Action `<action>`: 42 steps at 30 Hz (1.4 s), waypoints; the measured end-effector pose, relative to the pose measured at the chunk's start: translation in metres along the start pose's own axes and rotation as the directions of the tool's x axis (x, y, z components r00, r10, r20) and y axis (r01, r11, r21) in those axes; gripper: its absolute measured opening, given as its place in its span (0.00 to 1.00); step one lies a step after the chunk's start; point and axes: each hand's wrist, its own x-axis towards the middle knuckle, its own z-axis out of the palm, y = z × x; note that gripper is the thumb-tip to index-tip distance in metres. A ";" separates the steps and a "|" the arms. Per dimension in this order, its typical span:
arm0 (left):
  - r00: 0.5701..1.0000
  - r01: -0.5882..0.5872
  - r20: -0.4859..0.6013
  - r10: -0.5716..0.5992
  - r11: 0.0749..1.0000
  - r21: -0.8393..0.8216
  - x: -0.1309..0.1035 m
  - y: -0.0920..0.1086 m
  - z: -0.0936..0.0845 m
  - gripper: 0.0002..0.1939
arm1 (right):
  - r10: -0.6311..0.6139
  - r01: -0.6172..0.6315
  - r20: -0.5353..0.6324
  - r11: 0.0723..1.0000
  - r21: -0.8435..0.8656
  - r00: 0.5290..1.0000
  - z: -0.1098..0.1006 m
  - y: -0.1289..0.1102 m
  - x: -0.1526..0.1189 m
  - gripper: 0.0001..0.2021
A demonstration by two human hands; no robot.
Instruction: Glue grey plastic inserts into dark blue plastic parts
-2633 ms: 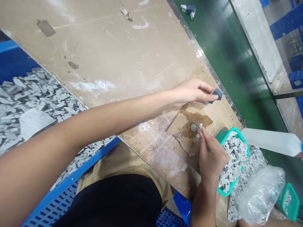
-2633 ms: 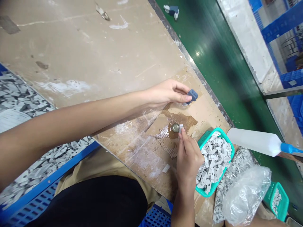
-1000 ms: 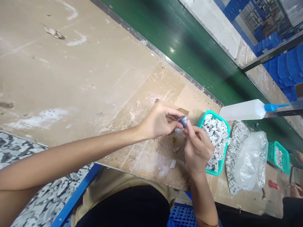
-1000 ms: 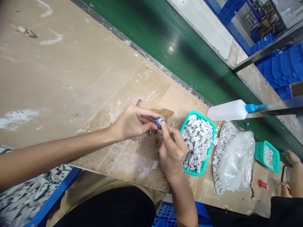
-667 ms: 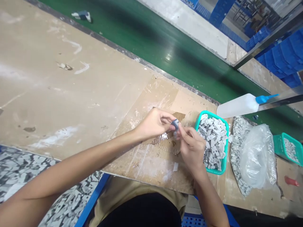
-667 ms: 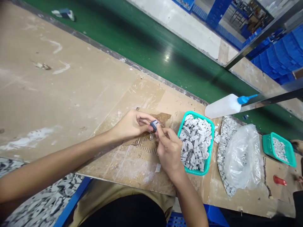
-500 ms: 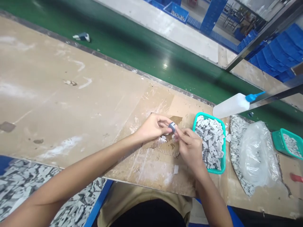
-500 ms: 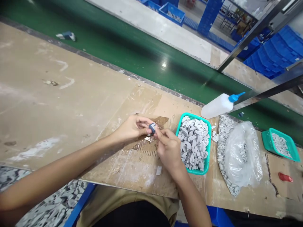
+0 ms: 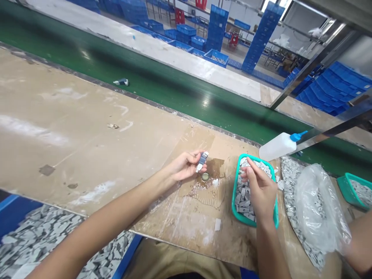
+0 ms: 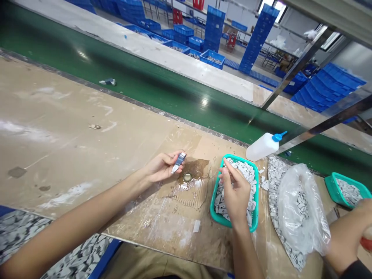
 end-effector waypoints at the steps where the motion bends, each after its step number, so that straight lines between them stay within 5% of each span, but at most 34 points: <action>1: 1.000 0.002 -0.009 -0.002 1.000 -0.011 0.000 0.001 -0.001 0.14 | 0.015 -0.014 0.005 0.999 -0.033 1.000 -0.003 0.002 0.004 0.19; 7: 0.993 -0.031 -0.117 0.031 1.000 0.002 -0.001 0.010 0.003 0.13 | -0.029 0.076 0.102 0.864 -0.498 0.994 -0.019 0.027 0.023 0.17; 13: 0.946 -0.124 -0.227 0.232 0.905 0.407 0.011 0.028 0.009 0.15 | -0.075 0.141 0.148 0.850 -0.508 0.986 -0.023 0.034 0.018 0.15; 16: 0.845 -0.127 -0.318 0.431 0.738 0.663 0.040 0.047 0.001 0.14 | -0.051 0.137 0.177 0.841 -0.523 0.983 -0.022 0.034 0.015 0.12; 20: 0.654 -0.045 -0.254 0.712 0.371 0.927 0.090 0.085 -0.010 0.18 | 0.011 0.107 0.203 0.822 -0.560 0.979 -0.017 0.037 0.011 0.07; 23: 0.571 0.089 -0.210 0.794 0.194 0.977 0.123 0.111 -0.012 0.19 | 0.051 0.078 0.201 0.808 -0.585 0.978 -0.013 0.037 0.010 0.05; 26: 0.527 0.129 -0.191 0.828 0.144 0.981 0.146 0.125 -0.012 0.20 | 0.082 0.038 0.161 0.778 -0.627 0.984 -0.009 0.036 0.009 0.05; 32: 0.551 0.145 -0.209 0.808 0.154 0.977 0.160 0.127 -0.016 0.21 | 0.103 0.039 0.153 0.695 -0.718 0.983 -0.006 0.033 0.010 0.05; 38: 0.593 0.072 -0.117 0.797 0.091 0.993 0.126 0.108 -0.006 0.21 | 0.037 0.062 0.143 0.776 -0.628 0.989 -0.010 0.038 0.011 0.06; 40: 0.652 -0.010 -0.048 0.757 0.072 0.997 0.104 0.086 0.003 0.18 | -0.006 0.074 0.119 0.812 -0.579 0.993 -0.012 0.039 0.011 0.08; 42: 0.765 -0.131 0.051 0.642 0.077 0.988 0.078 0.057 0.014 0.15 | -0.023 0.060 0.078 0.861 -0.506 0.997 -0.014 0.035 0.010 0.10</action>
